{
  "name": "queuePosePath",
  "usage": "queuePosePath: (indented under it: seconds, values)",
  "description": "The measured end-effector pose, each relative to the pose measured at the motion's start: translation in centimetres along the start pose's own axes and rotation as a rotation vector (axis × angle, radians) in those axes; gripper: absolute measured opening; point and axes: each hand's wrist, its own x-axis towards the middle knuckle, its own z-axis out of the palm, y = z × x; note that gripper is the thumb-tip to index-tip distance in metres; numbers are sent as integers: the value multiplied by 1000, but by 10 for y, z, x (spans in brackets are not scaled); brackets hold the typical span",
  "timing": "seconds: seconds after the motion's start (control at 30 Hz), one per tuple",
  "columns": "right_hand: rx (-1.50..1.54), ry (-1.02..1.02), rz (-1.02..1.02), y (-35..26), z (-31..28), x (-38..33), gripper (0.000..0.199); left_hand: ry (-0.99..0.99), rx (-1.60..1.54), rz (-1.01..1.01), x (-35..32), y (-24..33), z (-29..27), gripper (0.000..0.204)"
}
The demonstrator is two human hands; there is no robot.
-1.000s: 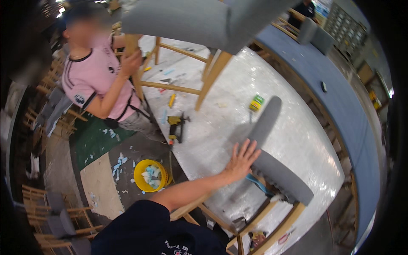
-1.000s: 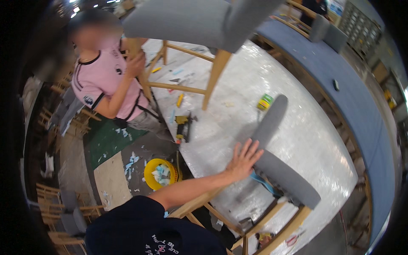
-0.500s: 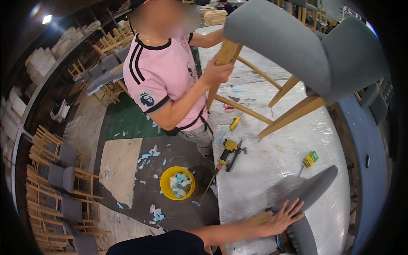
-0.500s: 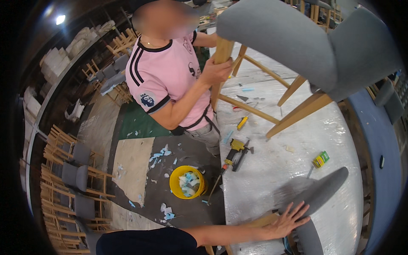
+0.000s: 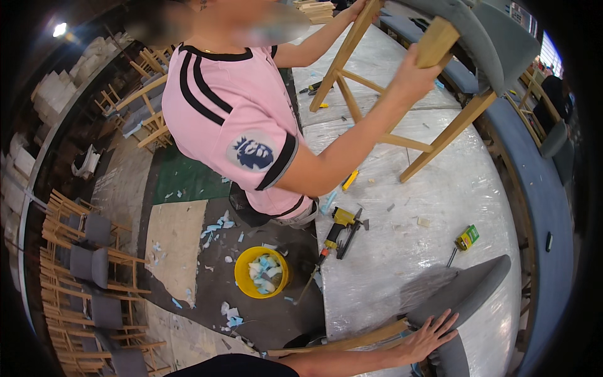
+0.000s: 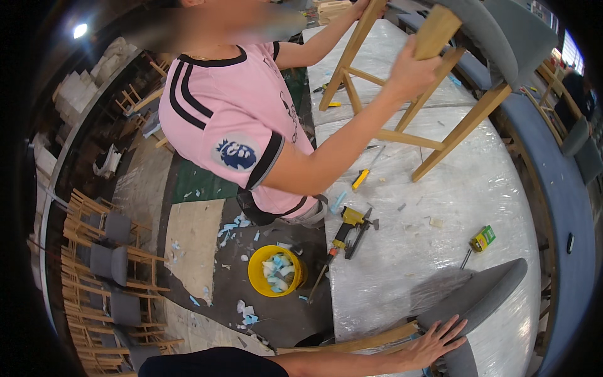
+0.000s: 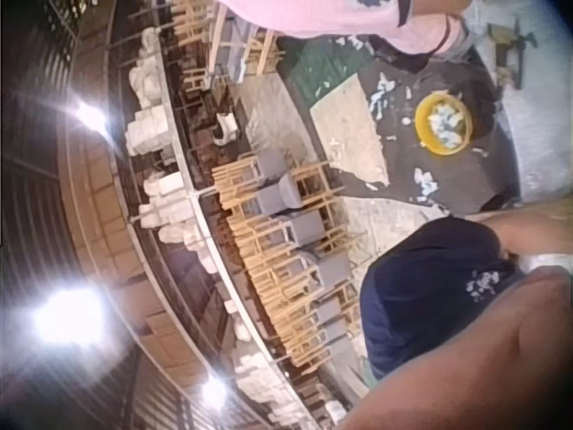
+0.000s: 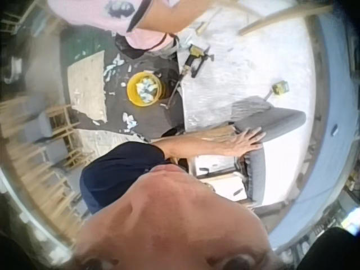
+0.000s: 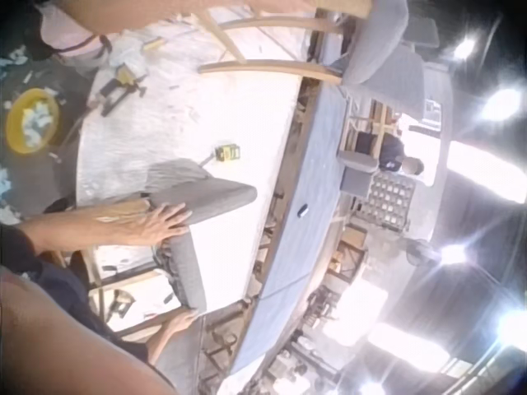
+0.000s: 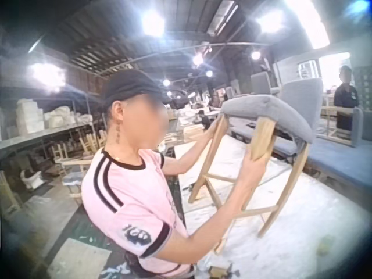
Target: The person is upholstering a wooden chair with grey fabric. They pull the fabric taut over the seat and backrest, using a staple gun to secure it to the wooden frame. They also use a screwdriver to tuck the fabric into the seams and a utility knife to trim excess material. The person works on different sides of the chair, ensuring the fabric is smooth and properly attached.
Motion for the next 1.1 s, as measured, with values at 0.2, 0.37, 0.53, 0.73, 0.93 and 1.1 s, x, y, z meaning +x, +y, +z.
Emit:
queuePosePath:
  seconds: [0.2,0.37,0.53,0.73,0.93,1.1]
  values:
    - [-47,29,-11,-14,-3,-11,77,11,46,2,0,2,6,86]
    - [-156,40,56,8,2,1,78,34,81,-10,-1,5,3,91]
    - [-164,56,74,-12,1,-8,78,-28,-2,-9,1,6,-5,105]
    - [-65,14,34,7,3,-3,77,61,-91,-27,-3,9,-1,108]
    - [-115,2,-18,-42,-11,-20,69,-5,-76,-36,2,11,-4,103]
    - [-240,-57,-78,-71,-27,-35,59,48,-41,-43,0,12,4,96]
